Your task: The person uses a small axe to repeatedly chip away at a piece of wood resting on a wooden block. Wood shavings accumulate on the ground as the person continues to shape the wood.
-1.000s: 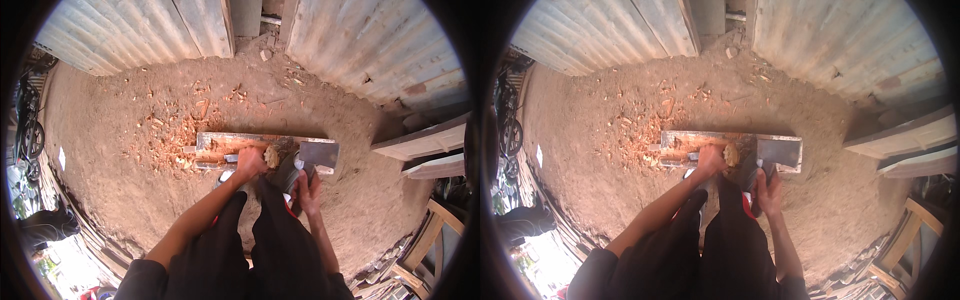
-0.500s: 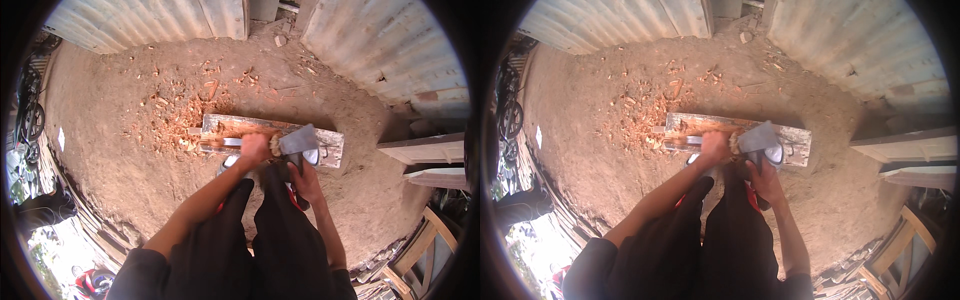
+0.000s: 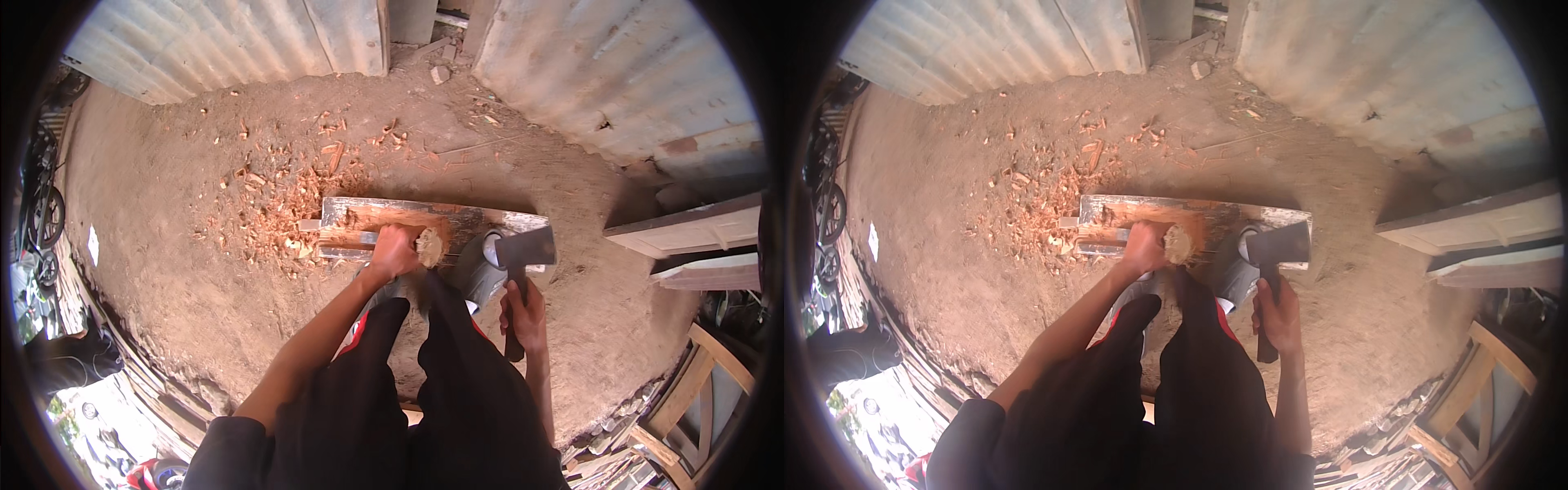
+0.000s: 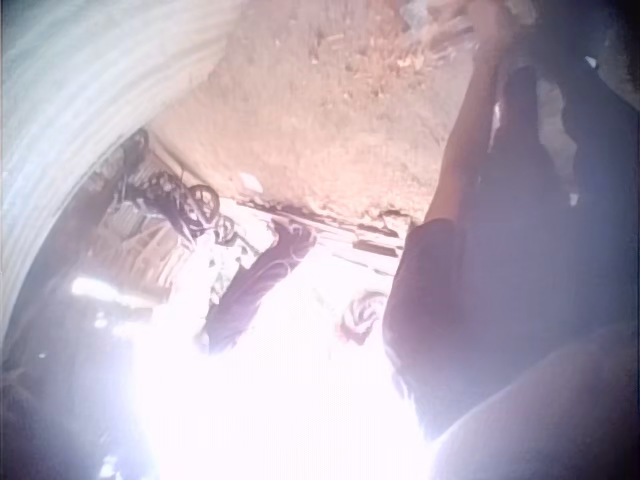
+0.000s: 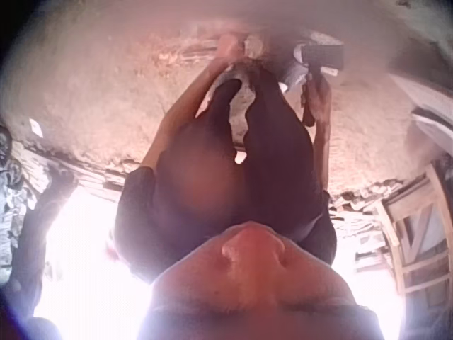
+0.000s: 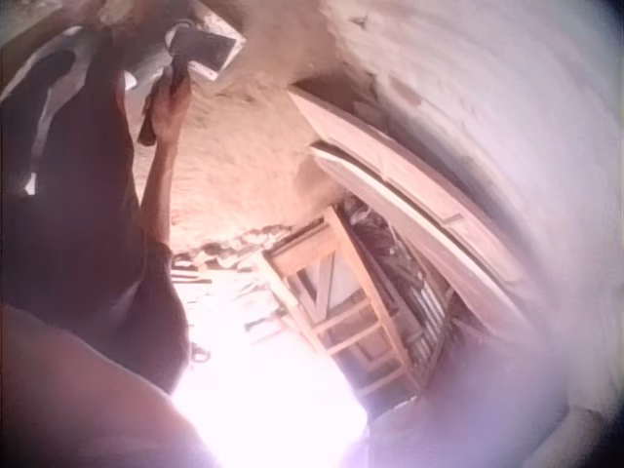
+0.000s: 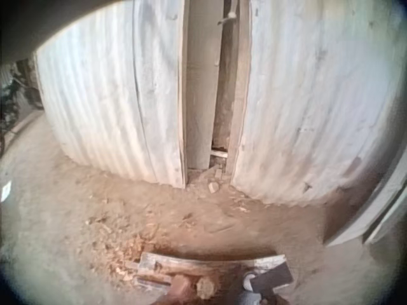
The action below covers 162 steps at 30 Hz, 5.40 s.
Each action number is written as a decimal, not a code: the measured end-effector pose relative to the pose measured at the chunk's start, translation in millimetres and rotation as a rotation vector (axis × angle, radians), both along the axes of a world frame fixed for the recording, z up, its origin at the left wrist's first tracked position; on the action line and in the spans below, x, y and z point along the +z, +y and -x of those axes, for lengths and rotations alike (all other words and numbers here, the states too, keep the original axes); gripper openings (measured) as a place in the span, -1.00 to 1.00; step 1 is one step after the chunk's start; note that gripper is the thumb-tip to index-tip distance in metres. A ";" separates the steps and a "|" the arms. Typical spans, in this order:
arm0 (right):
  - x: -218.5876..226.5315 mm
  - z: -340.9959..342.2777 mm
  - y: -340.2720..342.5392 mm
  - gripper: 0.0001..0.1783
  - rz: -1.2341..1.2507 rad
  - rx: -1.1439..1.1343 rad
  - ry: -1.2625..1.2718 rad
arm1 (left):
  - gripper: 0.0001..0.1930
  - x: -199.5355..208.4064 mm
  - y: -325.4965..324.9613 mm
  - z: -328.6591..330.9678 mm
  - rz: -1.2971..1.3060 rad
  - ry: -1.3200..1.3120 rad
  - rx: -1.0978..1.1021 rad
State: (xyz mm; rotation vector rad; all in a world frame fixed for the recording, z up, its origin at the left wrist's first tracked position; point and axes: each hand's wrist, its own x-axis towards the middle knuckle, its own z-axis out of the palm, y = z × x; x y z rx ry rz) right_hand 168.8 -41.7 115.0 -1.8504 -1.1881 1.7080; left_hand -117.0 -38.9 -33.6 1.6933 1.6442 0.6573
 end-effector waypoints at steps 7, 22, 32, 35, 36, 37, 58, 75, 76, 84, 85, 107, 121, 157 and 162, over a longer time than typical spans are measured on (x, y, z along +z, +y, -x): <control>25.3 -46.8 -75.4 -0.63 0.012 -0.142 -0.114 | -0.66 -85.0 -21.4 52.9 -0.051 -0.100 0.094; 82.8 -161.5 -278.4 -0.55 -0.313 -0.475 -0.306 | -0.66 49.5 -42.4 116.7 -0.022 -0.425 0.330; 58.2 -87.5 -156.7 -0.67 -0.124 -0.335 -0.105 | -0.72 17.5 -43.2 69.4 0.118 -0.850 0.520; 53.6 -62.6 -101.0 -0.72 0.036 -0.231 0.014 | -0.75 26.8 -74.2 121.4 -0.108 -0.586 0.456; 45.5 -57.3 -89.1 -0.71 0.045 -0.210 0.041 | -0.77 36.9 -82.0 131.2 -0.058 -0.546 0.477; 39.4 -51.8 -77.9 -0.70 0.051 -0.192 0.068 | -0.78 56.6 -84.8 134.5 -0.009 -0.508 0.494; -3.7 -0.2 -7.9 -0.71 0.211 0.084 -0.083 | -0.82 75.8 -119.2 188.1 0.039 -0.207 0.556; -90.2 -26.0 38.2 -0.49 -0.600 0.079 -0.664 | -0.86 60.2 -105.8 156.8 0.049 -0.300 0.531; -96.2 -26.7 40.1 -0.46 -0.612 0.076 -0.628 | -0.86 57.2 -100.3 145.6 0.092 -0.457 0.536; -110.0 -21.5 29.0 -0.43 -0.626 0.048 -0.628 | -0.85 50.4 -85.2 114.8 0.091 -0.591 0.530; -110.3 -22.5 27.1 -0.42 -0.624 0.051 -0.631 | -0.85 50.0 -84.1 116.7 0.046 -0.516 0.519; -111.2 -34.2 26.6 -0.60 -0.563 -0.231 -0.332 | -0.83 61.0 -49.2 92.2 -0.013 -0.196 0.530; -64.7 2.6 39.9 -0.62 -0.471 -0.243 -0.231 | -0.88 39.3 -35.3 41.1 0.110 -0.460 0.404; -118.7 -32.0 42.0 -0.32 -0.421 0.104 -0.713 | -0.83 22.1 -20.3 17.4 0.058 -0.598 0.323; -96.7 -29.1 50.1 -0.35 -0.150 -0.046 -0.375 | -0.84 38.1 -76.0 93.6 -0.049 -0.417 0.496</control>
